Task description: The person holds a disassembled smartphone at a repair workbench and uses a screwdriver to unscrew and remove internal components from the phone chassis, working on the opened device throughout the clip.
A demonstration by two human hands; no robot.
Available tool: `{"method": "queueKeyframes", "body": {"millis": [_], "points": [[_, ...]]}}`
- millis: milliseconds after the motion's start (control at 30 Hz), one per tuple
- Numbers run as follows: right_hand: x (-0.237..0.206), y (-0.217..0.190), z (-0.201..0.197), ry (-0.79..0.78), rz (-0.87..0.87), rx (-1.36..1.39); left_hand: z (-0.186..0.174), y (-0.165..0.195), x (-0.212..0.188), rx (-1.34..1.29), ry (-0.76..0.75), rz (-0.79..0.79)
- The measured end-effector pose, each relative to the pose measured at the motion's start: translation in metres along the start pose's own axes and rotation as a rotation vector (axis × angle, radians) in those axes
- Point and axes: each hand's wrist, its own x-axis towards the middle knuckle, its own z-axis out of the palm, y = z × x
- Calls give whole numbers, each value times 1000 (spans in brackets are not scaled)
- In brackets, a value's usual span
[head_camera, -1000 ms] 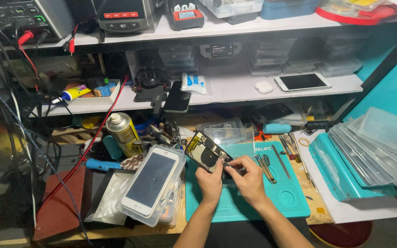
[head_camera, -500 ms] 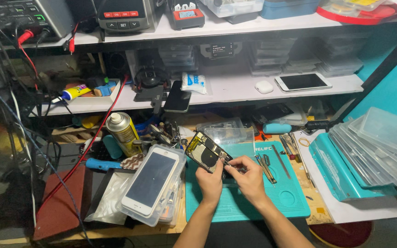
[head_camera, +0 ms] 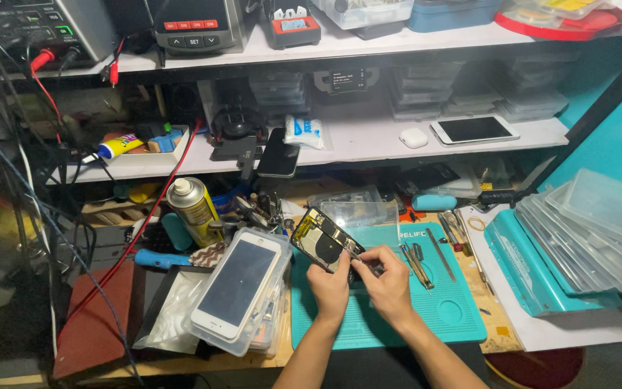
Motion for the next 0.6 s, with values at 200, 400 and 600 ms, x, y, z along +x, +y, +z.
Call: {"method": "queueKeyframes", "body": {"millis": [200, 400, 600], "points": [[3, 1, -10, -22, 124, 222, -1, 2, 1, -18, -24, -2], [6, -12, -35, -77, -82, -126, 0, -12, 1, 17, -37, 21], [4, -19, -36, -31, -391, -265, -1, -18, -1, 15, -80, 39]]}}
